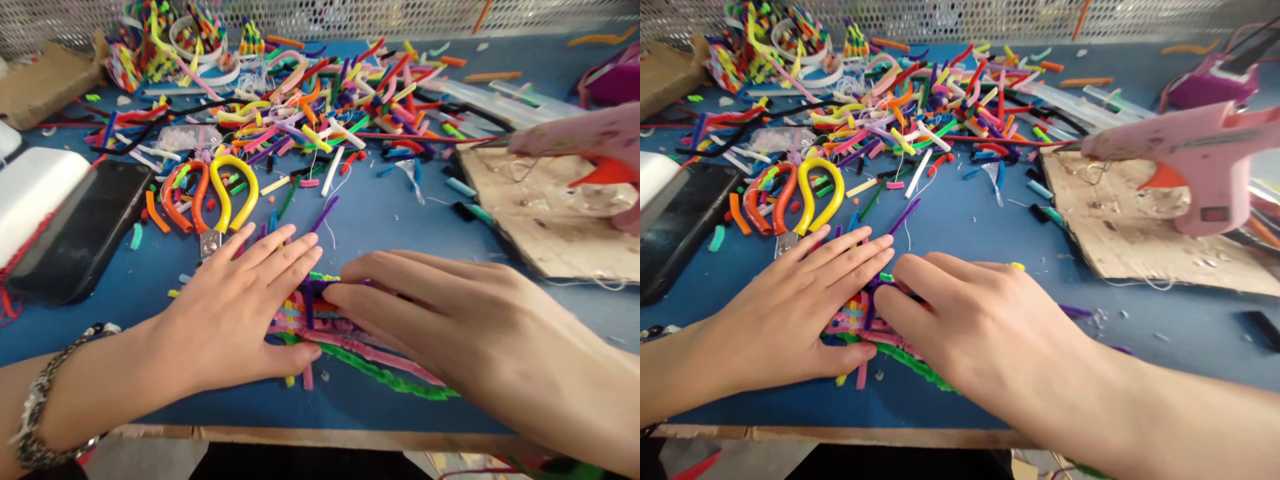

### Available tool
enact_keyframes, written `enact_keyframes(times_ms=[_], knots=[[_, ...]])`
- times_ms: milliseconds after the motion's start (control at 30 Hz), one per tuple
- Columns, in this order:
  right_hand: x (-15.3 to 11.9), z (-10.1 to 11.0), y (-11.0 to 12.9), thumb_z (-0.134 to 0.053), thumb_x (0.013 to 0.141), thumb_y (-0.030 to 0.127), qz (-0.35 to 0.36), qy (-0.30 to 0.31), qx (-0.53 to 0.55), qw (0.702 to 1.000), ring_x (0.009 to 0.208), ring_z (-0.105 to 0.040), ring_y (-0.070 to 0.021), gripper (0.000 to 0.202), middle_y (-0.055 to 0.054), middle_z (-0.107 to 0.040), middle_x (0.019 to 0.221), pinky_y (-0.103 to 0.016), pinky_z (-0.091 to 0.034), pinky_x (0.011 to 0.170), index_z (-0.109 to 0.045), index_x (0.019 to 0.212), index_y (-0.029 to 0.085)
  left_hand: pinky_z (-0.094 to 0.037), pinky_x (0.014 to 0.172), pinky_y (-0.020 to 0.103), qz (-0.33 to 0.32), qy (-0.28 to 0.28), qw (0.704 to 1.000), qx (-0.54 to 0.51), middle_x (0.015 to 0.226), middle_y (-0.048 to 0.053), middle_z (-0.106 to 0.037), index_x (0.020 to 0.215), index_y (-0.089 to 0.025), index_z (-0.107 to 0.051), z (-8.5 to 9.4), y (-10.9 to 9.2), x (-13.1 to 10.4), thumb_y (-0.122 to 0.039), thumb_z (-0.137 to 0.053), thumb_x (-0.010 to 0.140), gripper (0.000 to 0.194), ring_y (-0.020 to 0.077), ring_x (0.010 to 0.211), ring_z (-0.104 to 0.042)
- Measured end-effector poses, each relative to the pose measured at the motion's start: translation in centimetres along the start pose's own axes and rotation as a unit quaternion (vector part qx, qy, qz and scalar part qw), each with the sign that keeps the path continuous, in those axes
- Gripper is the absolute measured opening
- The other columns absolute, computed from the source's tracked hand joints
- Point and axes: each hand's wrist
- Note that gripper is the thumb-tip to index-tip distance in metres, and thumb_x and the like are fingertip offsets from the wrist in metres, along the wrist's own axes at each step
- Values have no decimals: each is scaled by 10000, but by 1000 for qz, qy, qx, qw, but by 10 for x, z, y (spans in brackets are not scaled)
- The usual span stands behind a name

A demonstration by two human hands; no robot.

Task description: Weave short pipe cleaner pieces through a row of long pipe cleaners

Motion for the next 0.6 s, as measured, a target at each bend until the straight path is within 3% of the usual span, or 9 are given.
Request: enact_keyframes(times_ms=[367, 600], knots=[[-7, 0, -6, -206, 988, 190, 3, 37, -19, 999, 655, -442, -175, 439, -43, -500, 735, -318, -333, 524, -567, 738, 181, -158, 1164, 427, -2, 16, 1000, -19, 1510, 66, -302, 1412, -82, -356, 2, 1, 0, -633, -448, 825, 810, 258, 1372, -329], [-2, 2, 8, -277, 942, 87, 22, 9, -79, 997, 611, -398, -186, 313, -33, -484, 676, -318, -323, 543, -503, 748, 183, -203, 1151, 451, 5, 12, 1000, -17, 1504, 57, -317, 1415, -99, -358, 2, 0, 1, -634, -474, 813, 814, 272, 1362, -344]])
Point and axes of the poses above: each hand's wrist, its own x-axis towards the middle knuckle, its own z-axis out of the back of the hand, y = z × x
